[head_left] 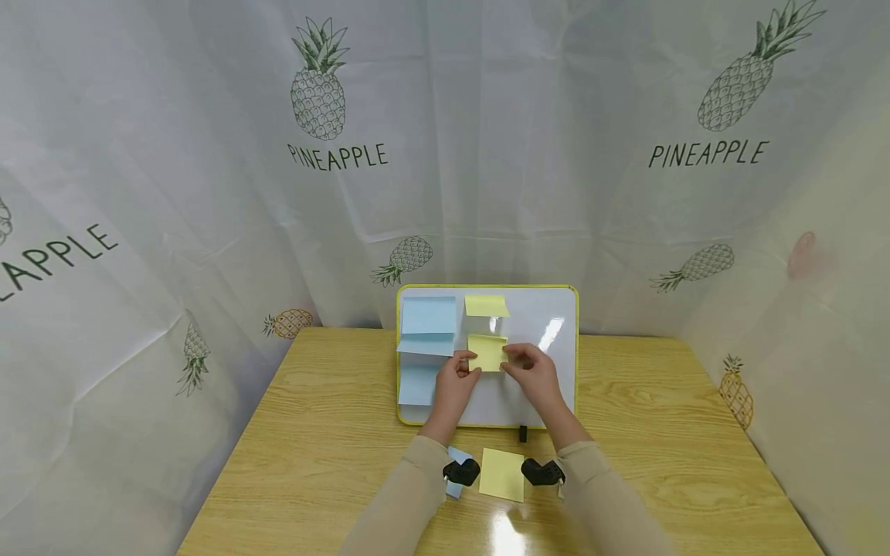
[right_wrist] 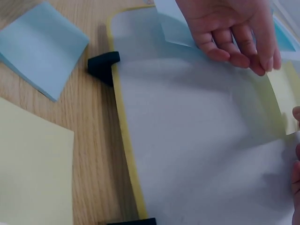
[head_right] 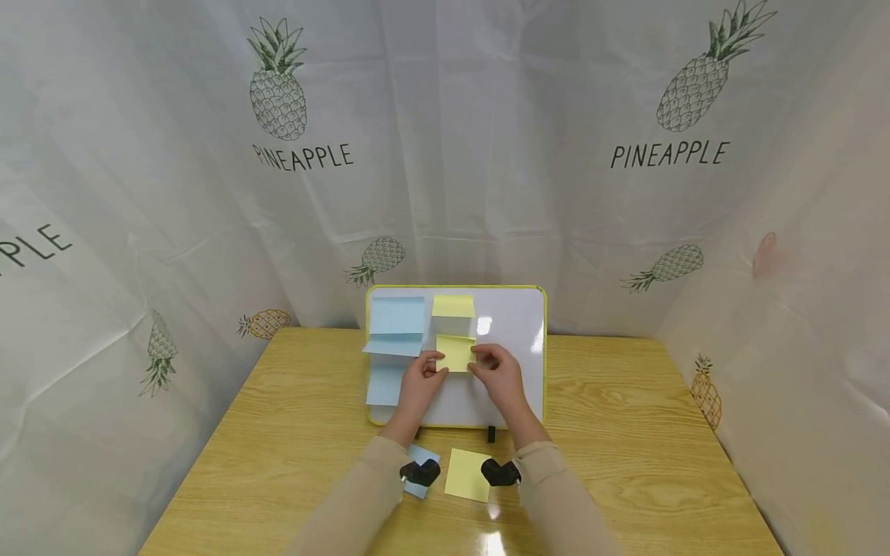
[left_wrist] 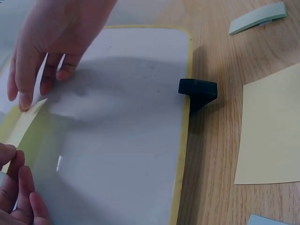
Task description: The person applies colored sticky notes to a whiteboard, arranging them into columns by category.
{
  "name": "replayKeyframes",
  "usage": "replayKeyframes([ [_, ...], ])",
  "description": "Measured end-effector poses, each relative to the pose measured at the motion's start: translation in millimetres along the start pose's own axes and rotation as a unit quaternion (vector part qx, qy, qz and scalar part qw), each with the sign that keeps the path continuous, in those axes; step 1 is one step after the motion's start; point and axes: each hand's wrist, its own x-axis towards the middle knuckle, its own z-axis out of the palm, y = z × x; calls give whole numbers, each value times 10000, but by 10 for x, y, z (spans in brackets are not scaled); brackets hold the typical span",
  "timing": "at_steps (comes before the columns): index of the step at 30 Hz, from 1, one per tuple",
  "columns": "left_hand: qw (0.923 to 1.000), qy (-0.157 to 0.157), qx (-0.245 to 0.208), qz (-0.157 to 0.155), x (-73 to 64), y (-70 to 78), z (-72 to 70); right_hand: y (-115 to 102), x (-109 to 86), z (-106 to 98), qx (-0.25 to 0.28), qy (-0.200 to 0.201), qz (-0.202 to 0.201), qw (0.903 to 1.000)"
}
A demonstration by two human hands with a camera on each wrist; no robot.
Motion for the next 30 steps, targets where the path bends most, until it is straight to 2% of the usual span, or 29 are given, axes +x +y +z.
replayKeyframes([
  [7,10000,73,38,-2,27,-38,-7,-53,82,-62,-238,-348,-57,9991],
  [16,9996,74,276,-53,48,-45,-29,-125,162,-90,-297,-458,-78,9985],
  [25,9997,35,232,60,54,-49,-42,-188,248,-125,-458,-515,61,9976],
  [30,9999,21,156,5,64,-52,-46,-209,290,-128,-558,-563,108,9968],
])
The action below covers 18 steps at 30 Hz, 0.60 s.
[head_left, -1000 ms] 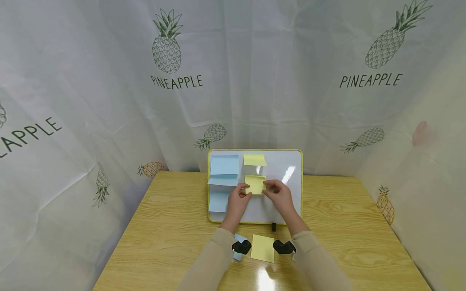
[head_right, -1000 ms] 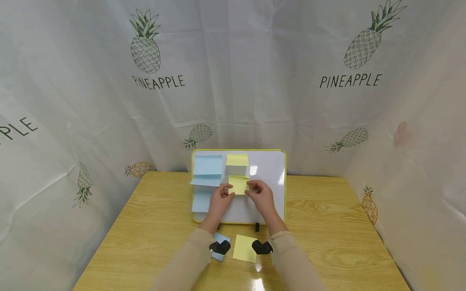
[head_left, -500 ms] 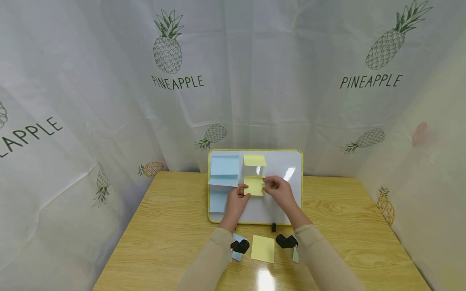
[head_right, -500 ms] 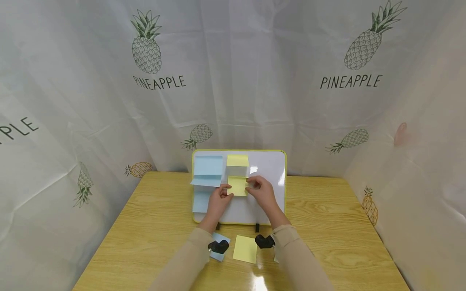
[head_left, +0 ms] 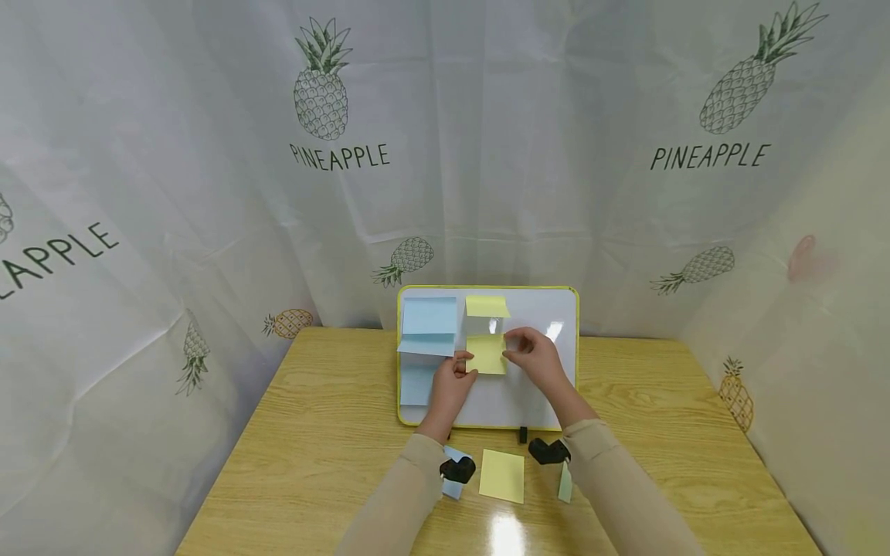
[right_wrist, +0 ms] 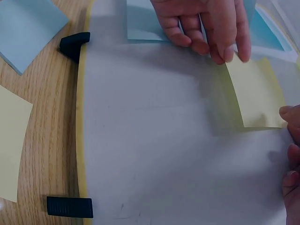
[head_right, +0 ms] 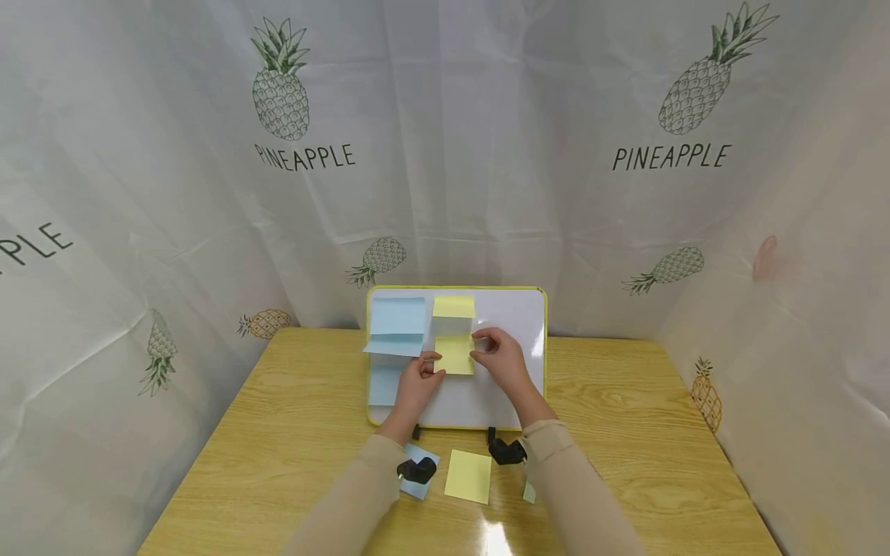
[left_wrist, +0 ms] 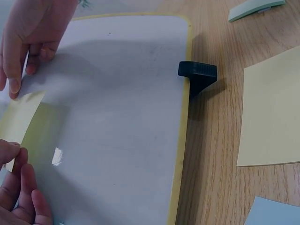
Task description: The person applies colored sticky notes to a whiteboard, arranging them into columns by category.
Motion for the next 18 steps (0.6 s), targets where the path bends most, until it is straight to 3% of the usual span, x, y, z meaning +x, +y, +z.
replayKeyframes([
  [9,10000,-14,14,45,5,-31,-16,-41,67,24,-372,-186,-320,9986],
  [18,10000,-8,-1,-33,14,-40,-9,-92,130,73,-1241,-196,-836,9886],
])
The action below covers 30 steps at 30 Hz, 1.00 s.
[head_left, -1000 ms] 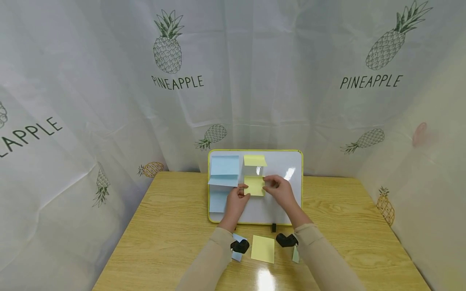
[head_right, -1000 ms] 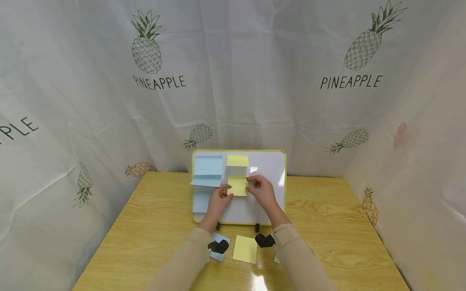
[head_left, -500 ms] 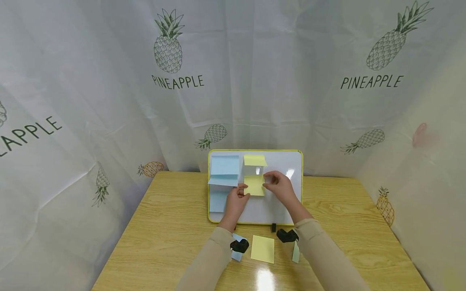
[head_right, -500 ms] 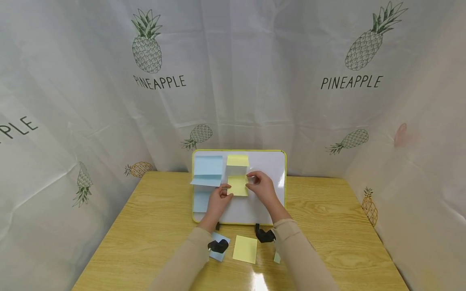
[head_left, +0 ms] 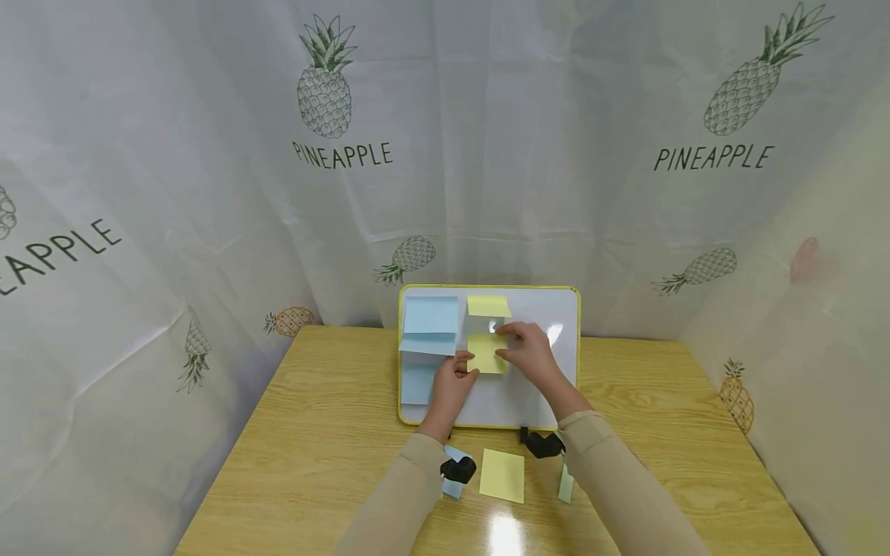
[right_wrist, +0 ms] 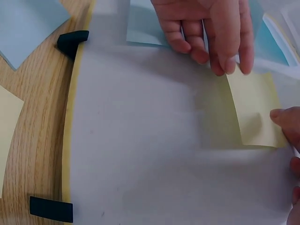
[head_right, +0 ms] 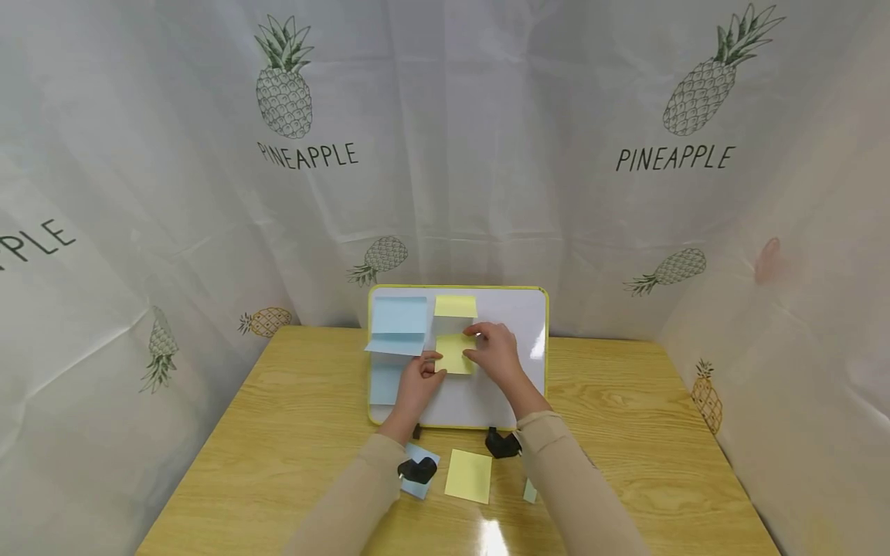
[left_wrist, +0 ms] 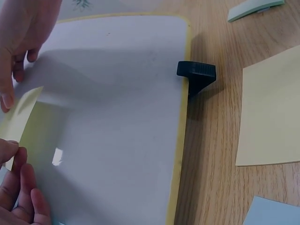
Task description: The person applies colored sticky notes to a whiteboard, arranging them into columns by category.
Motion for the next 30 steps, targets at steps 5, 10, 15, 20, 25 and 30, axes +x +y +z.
replayKeyframes([
  [5,10000,12,-62,-17,-20,19,-20,-49,45,29,-476,-101,-103,9988],
  [10,9999,78,-144,-30,-53,19,-49,-76,75,71,-722,-34,-259,9971],
  [15,9997,185,-122,-66,-82,-6,-103,-83,102,122,-815,-69,-288,9962],
  [20,9997,233,-33,-20,-138,14,-186,-101,114,173,-853,-107,-342,9957],
  [25,9994,358,-8,41,-192,9,-253,-134,110,213,-722,-72,-478,9962],
  [30,9991,411,19,-19,-226,-22,-300,-153,113,253,-628,8,-516,9967],
])
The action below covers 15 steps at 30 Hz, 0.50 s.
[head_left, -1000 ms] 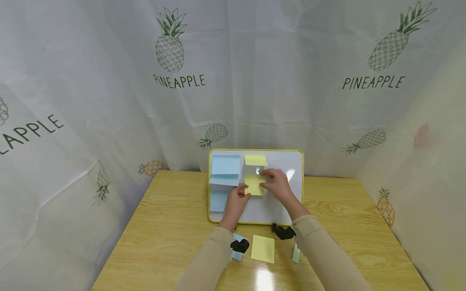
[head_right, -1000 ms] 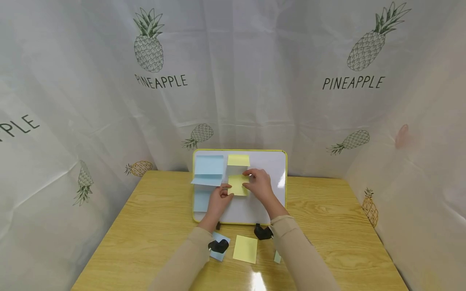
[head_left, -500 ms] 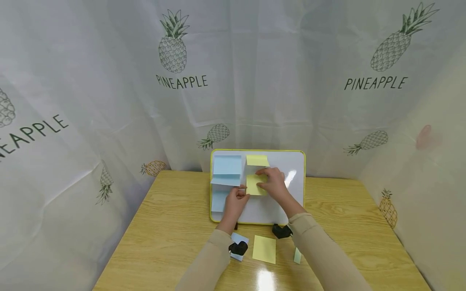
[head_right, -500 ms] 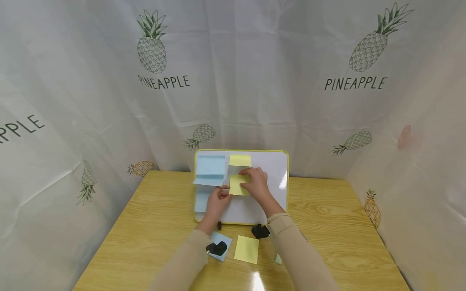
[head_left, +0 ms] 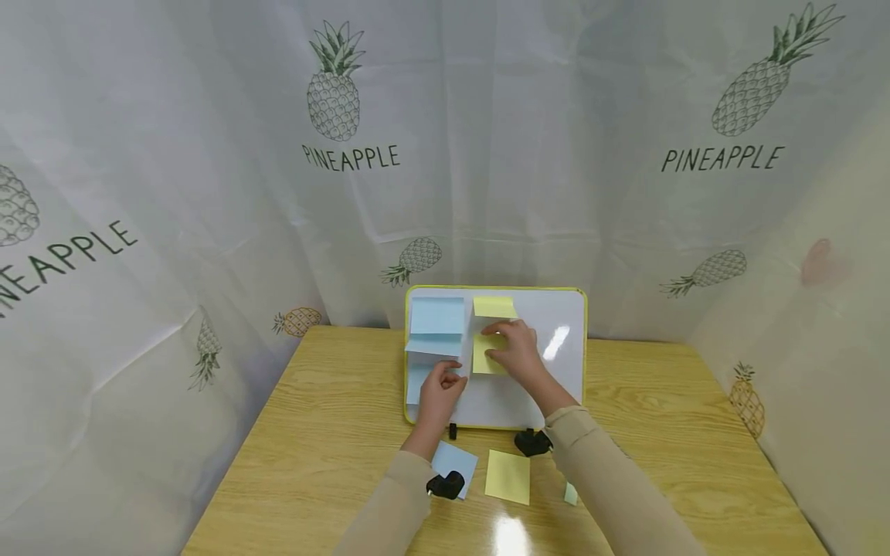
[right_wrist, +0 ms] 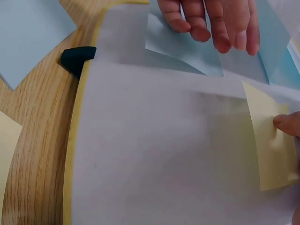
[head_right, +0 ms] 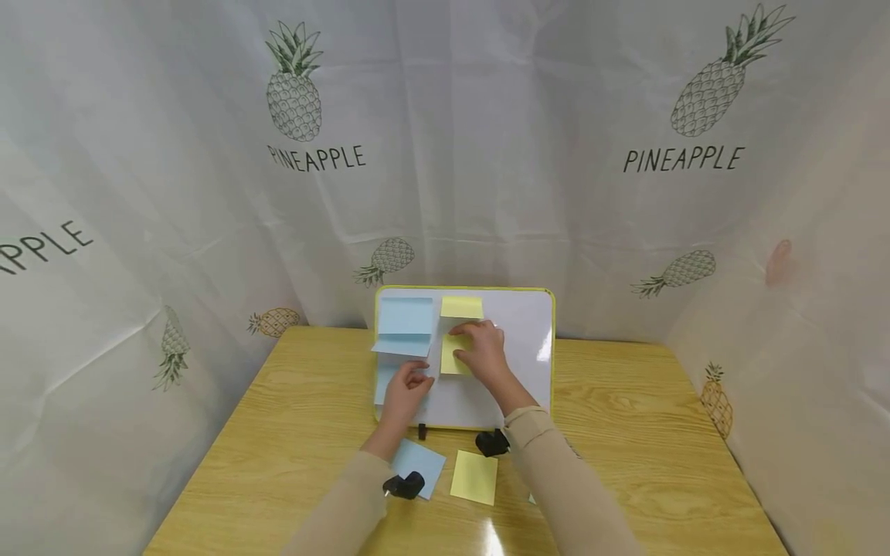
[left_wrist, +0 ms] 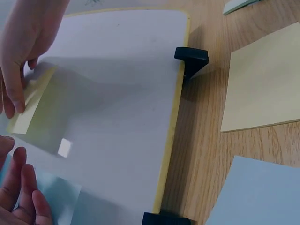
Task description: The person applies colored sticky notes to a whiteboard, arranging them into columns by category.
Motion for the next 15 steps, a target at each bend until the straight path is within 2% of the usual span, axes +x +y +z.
replayKeyframes([
  [7,9999,13,147,-15,-48,-3,-70,-34,15,47,-47,-66,-39,10000],
  [15,9999,-85,23,-103,-70,-49,-131,-76,44,73,-40,-183,-65,9998],
])
